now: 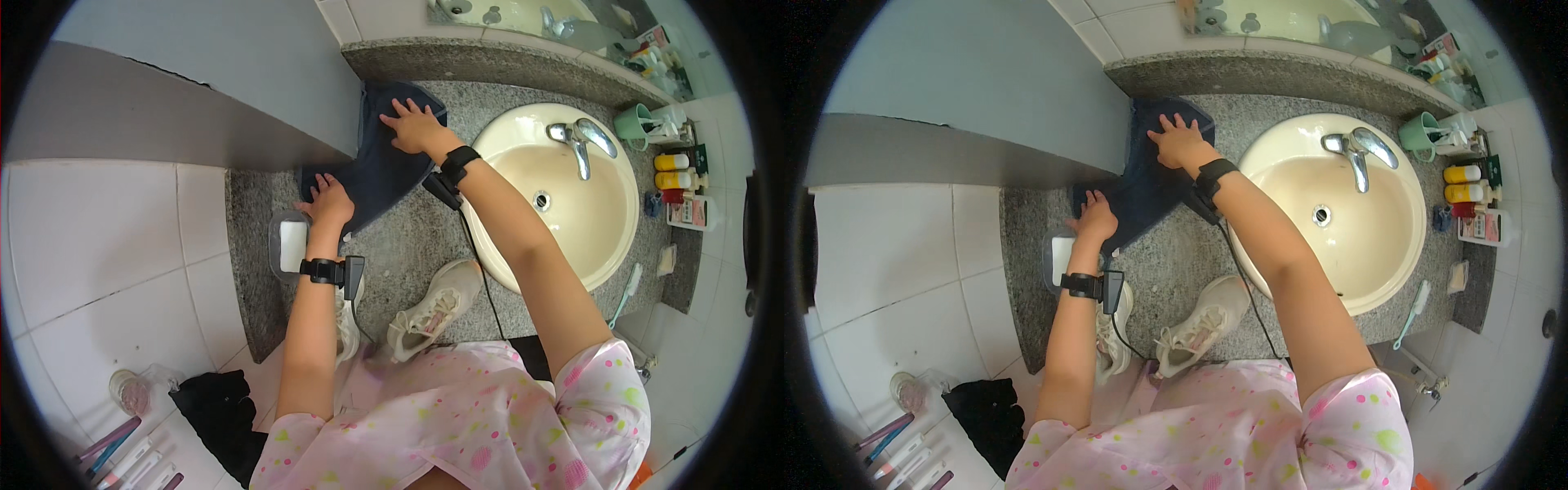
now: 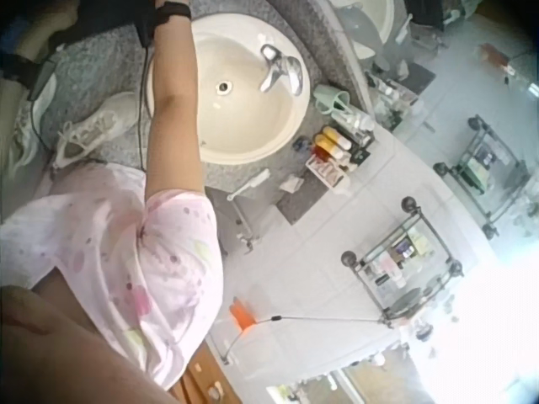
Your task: The person cleans a pair of white shoes over a bathroom sink, first wiping the counter with a cloth and then applying soap to a brush to scrub the exterior of the shoes.
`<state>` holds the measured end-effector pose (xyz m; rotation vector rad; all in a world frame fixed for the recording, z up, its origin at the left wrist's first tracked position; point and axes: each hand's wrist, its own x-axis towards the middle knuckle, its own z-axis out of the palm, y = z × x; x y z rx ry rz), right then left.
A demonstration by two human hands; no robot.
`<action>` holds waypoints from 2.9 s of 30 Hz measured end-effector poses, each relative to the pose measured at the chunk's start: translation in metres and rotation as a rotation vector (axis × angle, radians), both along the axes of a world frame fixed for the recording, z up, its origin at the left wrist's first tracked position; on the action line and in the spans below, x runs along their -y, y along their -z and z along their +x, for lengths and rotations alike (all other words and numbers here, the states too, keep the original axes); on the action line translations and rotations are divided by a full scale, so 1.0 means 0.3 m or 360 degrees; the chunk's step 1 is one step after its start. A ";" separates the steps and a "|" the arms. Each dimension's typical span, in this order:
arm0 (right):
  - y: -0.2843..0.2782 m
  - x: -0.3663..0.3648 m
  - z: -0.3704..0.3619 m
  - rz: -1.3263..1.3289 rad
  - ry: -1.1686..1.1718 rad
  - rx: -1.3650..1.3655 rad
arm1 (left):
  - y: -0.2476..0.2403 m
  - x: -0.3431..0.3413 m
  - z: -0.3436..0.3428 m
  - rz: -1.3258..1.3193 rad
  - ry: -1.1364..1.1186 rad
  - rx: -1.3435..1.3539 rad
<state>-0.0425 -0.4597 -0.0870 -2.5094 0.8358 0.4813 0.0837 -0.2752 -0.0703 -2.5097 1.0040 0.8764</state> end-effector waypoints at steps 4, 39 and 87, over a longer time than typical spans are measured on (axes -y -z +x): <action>-0.095 -0.037 -0.062 0.0265 0.0199 -0.0188 | -0.056 -0.047 -0.082 0.0201 0.0284 -0.0010; -0.265 -0.874 -0.673 0.0205 0.0328 0.0210 | -0.107 -0.961 -0.161 -0.0883 0.0014 -0.0353; -0.516 -0.846 -0.897 0.0332 0.0893 0.0960 | -0.061 -0.845 0.112 -0.1514 -0.1224 -0.1179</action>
